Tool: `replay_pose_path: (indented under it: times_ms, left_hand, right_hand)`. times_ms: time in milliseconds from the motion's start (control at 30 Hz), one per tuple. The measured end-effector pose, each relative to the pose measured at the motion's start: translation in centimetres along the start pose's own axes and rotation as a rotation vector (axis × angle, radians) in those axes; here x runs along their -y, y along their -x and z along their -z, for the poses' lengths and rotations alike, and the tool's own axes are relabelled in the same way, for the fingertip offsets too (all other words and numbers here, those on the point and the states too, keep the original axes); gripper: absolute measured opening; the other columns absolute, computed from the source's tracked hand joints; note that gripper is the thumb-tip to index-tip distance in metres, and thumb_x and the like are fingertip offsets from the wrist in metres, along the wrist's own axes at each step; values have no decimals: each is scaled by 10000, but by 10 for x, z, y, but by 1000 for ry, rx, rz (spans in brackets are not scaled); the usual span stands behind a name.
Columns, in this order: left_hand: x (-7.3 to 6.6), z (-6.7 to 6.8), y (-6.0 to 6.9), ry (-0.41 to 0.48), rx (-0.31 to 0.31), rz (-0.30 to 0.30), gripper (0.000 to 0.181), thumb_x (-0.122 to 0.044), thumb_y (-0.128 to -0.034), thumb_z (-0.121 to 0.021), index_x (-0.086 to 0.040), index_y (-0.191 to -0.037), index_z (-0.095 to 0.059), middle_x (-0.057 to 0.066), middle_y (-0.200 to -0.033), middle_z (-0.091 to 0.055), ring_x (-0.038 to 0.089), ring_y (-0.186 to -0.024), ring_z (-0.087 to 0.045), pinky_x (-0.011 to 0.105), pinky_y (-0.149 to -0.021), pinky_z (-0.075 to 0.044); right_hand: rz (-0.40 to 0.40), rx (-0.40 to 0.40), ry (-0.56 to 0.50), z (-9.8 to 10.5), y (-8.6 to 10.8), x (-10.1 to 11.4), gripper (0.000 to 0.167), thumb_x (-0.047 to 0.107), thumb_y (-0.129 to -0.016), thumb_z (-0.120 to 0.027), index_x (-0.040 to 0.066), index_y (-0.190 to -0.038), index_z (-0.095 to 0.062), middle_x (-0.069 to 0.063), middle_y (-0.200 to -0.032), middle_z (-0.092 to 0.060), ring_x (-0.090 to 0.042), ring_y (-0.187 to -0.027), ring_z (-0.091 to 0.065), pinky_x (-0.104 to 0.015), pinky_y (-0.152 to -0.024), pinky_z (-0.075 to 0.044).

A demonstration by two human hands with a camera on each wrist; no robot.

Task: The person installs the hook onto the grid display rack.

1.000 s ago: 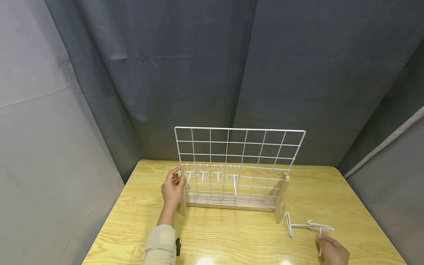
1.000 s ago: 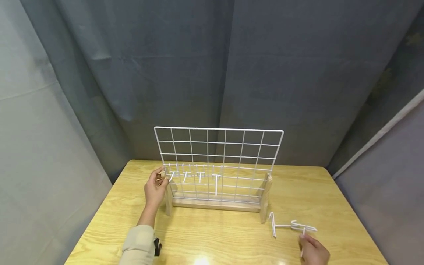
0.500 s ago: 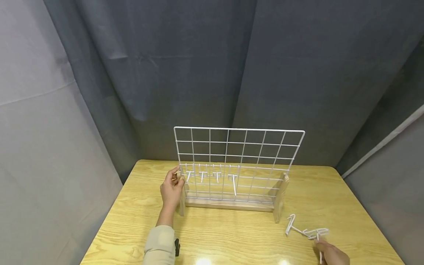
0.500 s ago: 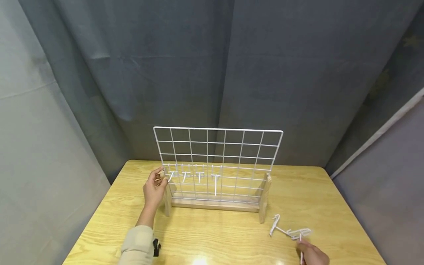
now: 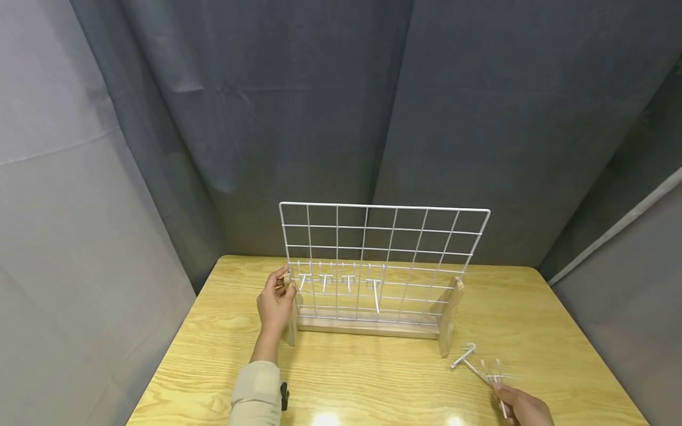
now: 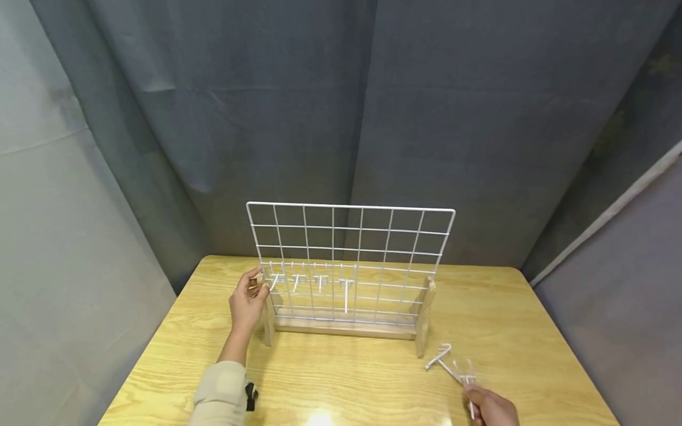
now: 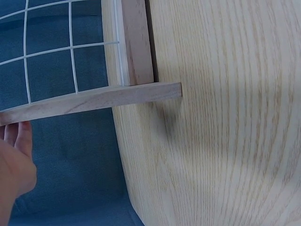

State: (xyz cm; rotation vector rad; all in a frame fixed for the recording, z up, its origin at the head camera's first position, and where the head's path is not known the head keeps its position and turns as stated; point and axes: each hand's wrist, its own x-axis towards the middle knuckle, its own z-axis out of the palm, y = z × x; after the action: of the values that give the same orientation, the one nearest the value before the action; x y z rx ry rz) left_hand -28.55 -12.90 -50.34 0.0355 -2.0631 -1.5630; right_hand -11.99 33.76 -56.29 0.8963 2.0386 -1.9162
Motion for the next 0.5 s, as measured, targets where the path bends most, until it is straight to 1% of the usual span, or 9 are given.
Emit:
replay_pose_path:
  times_ms: [167,200,267,333,400,433,500]
  left_hand:
    - [-2,0,0,2,3,27,462,41,-764,-636,-133,-1192,-621,122,-925,-636,265,-851,-655,324,-718,-556]
    - [-2,0,0,2,3,29,462,40,-765,-635,-137,-1192,-621,121,-926,-636,264,-852,-655,324,-719,-556]
    - [-2,0,0,0,3,27,462,42,-766,-634,-138,-1192,-620,121,-927,-634,266,-854,-655,329,-719,-557]
    - [-1,0,0,-5,2,25,458,42,-770,-632,-136,-1192,-620,120,-927,-632,267,-855,-654,334,-718,-557]
    - [-2,0,0,-7,3,20,456,43,-772,-630,-126,-1196,-618,120,-928,-632,270,-856,-654,337,-716,-557]
    - [-2,0,0,-6,2,20,454,44,-772,-631,-118,-1196,-617,121,-927,-632,271,-855,-654,337,-714,-558]
    - [-1,0,0,-3,3,21,457,43,-771,-632,-114,-1200,-615,120,-928,-634,273,-855,-655,334,-709,-559]
  right_hand:
    - [75,28,133,-6,1,9,413,446,-823,-615,38,-882,-625,10,-558,-452,-126,-463,-379,-246,-403,-344]
    - [81,34,135,-7,1,11,434,448,-828,-609,19,-898,-611,9,-562,-453,-123,-464,-379,-243,-405,-341]
    - [96,35,118,-11,3,15,472,430,-839,-611,-11,-1009,-610,6,-587,-460,-116,-478,-390,-234,-408,-344]
    - [102,26,71,-16,5,19,486,366,-863,-604,-49,-1115,-580,3,-609,-463,-111,-500,-414,-222,-427,-373]
    - [106,23,-32,-22,8,24,451,278,-876,-610,-53,-1178,-561,2,-633,-466,-104,-524,-430,-215,-445,-397]
    - [113,25,-80,-26,10,27,383,246,-879,-613,-15,-1159,-592,4,-643,-469,-98,-534,-438,-213,-453,-405]
    - [131,36,-192,-34,13,32,201,191,-877,-624,85,-1042,-667,19,-648,-479,-79,-540,-441,-197,-463,-409]
